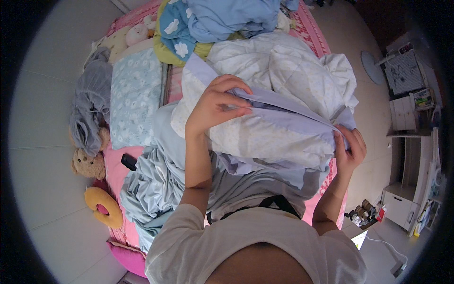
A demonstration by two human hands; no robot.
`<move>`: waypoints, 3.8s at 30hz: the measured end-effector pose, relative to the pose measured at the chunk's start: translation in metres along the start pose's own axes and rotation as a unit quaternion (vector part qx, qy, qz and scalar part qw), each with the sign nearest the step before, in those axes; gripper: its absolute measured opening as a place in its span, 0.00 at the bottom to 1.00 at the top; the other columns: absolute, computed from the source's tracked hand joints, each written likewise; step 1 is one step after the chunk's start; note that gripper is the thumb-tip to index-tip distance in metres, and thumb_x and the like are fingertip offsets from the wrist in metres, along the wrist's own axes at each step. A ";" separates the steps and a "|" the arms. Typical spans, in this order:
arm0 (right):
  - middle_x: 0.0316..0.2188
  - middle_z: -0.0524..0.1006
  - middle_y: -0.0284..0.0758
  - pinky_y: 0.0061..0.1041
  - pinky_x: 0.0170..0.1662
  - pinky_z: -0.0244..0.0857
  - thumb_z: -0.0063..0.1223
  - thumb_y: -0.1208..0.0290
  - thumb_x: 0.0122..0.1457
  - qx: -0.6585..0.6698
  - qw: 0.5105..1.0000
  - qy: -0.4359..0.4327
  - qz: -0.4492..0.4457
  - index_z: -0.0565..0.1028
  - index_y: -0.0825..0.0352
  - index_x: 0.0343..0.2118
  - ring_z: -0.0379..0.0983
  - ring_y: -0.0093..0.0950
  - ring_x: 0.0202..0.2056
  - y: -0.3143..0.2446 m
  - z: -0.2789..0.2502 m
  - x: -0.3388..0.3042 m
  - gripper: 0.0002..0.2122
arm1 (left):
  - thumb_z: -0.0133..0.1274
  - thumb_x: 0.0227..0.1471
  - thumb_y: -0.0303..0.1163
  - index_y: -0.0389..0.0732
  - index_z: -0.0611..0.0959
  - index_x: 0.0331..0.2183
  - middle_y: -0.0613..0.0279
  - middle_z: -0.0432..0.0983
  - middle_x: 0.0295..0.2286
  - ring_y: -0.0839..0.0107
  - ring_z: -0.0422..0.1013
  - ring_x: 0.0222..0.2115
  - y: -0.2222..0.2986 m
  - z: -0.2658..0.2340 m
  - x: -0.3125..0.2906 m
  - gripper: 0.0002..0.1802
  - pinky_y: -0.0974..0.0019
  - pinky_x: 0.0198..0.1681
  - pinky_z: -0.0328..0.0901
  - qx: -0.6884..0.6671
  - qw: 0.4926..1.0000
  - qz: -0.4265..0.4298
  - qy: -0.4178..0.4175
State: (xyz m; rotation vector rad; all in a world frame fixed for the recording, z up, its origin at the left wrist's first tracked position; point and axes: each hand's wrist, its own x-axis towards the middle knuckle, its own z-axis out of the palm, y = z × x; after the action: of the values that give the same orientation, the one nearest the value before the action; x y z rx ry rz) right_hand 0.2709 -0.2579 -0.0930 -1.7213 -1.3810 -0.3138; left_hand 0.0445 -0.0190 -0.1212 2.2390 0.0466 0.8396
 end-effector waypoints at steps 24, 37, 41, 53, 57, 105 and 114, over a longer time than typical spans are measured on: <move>0.23 0.76 0.33 0.16 0.28 0.59 0.56 0.77 0.47 0.121 0.955 -0.152 0.224 0.76 0.71 0.27 0.67 0.19 0.24 0.041 -0.005 0.005 0.05 | 0.58 0.41 0.28 0.36 0.77 0.23 0.62 0.70 0.22 0.70 0.66 0.24 0.012 -0.018 0.029 0.07 0.72 0.25 0.58 0.081 0.974 -0.201 -0.060; 0.19 0.69 0.33 0.18 0.24 0.53 0.56 0.80 0.45 0.067 0.985 -0.103 0.120 0.74 0.72 0.24 0.61 0.22 0.21 0.025 -0.004 0.005 0.04 | 0.58 0.39 0.32 0.39 0.80 0.25 0.62 0.73 0.25 0.65 0.68 0.33 -0.033 -0.048 -0.018 0.08 0.58 0.49 0.55 0.234 0.969 -0.076 -0.036; 0.18 0.69 0.33 0.17 0.24 0.54 0.56 0.81 0.45 0.080 0.986 -0.081 0.117 0.74 0.72 0.24 0.62 0.21 0.21 0.019 -0.003 0.003 0.03 | 0.58 0.39 0.32 0.40 0.81 0.24 0.62 0.73 0.25 0.65 0.68 0.33 -0.037 -0.046 -0.015 0.08 0.56 0.54 0.51 0.211 0.973 -0.076 0.054; 0.18 0.69 0.28 0.15 0.26 0.53 0.54 0.76 0.50 0.153 0.970 -0.074 0.176 0.73 0.72 0.25 0.60 0.16 0.22 0.035 0.001 -0.004 0.04 | 0.60 0.38 0.32 0.39 0.74 0.23 0.60 0.70 0.22 0.62 0.64 0.27 -0.050 -0.064 -0.010 0.11 0.64 0.31 0.60 0.276 0.946 -0.140 0.097; 0.18 0.66 0.23 0.13 0.26 0.51 0.50 0.72 0.55 0.211 0.922 -0.132 0.297 0.72 0.71 0.25 0.57 0.12 0.23 0.049 0.004 -0.010 0.07 | 0.56 0.43 0.30 0.38 0.74 0.23 0.64 0.70 0.22 0.69 0.64 0.26 -0.065 -0.066 -0.012 0.08 0.69 0.31 0.59 0.211 0.957 -0.180 0.083; 0.09 0.56 0.26 0.18 0.17 0.45 0.44 0.71 0.58 0.135 0.952 -0.138 0.237 0.67 0.69 0.21 0.50 0.15 0.13 0.039 -0.004 -0.018 0.11 | 0.54 0.45 0.28 0.37 0.78 0.29 0.65 0.74 0.25 0.75 0.68 0.26 -0.017 0.035 0.065 0.06 0.73 0.30 0.61 -0.084 0.972 -0.183 -0.118; 0.09 0.58 0.29 0.19 0.17 0.47 0.46 0.72 0.56 0.126 0.965 -0.105 0.203 0.70 0.69 0.22 0.53 0.15 0.13 0.029 -0.003 -0.003 0.08 | 0.51 0.48 0.32 0.38 0.75 0.32 0.60 0.73 0.29 0.65 0.69 0.28 0.012 0.062 0.073 0.08 0.67 0.29 0.62 0.020 0.990 -0.065 -0.120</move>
State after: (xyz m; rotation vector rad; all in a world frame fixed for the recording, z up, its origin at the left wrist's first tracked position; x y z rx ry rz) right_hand 0.2960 -0.2619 -0.1071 -1.8057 -1.1181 0.2686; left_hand 0.1351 -0.0469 -0.1049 2.3310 0.0944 0.4997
